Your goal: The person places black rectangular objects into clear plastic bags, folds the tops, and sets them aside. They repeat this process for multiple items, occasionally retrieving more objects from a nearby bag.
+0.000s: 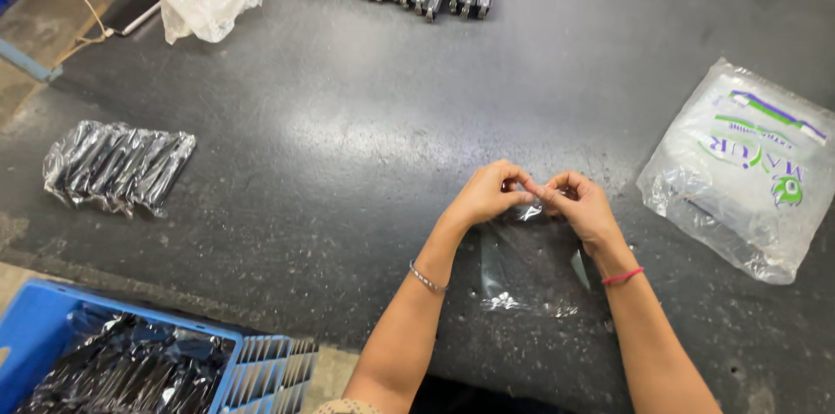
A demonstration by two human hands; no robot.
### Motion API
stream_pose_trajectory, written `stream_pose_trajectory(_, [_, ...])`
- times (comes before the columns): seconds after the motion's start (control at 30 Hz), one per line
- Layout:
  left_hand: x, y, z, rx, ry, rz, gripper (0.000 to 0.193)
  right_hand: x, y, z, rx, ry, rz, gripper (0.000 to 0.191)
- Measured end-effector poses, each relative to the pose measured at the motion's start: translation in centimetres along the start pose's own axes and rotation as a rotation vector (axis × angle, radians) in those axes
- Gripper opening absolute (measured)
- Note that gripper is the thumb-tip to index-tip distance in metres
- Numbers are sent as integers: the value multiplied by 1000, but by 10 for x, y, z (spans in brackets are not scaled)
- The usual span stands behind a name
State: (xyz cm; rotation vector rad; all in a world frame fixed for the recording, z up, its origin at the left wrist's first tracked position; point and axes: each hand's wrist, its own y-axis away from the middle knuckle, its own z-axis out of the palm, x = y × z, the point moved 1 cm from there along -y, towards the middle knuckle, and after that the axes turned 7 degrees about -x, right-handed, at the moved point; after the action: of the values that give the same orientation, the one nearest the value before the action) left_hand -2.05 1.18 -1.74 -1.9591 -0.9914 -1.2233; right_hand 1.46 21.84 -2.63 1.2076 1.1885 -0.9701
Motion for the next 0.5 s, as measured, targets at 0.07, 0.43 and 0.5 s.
stream_pose_trajectory(0.07, [3,1,-3,30,-89,14,19,-2,0,-1,-19,-17,-5,21])
stream_pose_trajectory(0.43, [14,6,-7,-12,0,-67,28,-16,6,0,-69,-103,15,22])
stream_pose_trajectory(0.5, [15,5,-7,4,-34,-32,28,-14,5,0,-79,-93,-31,23])
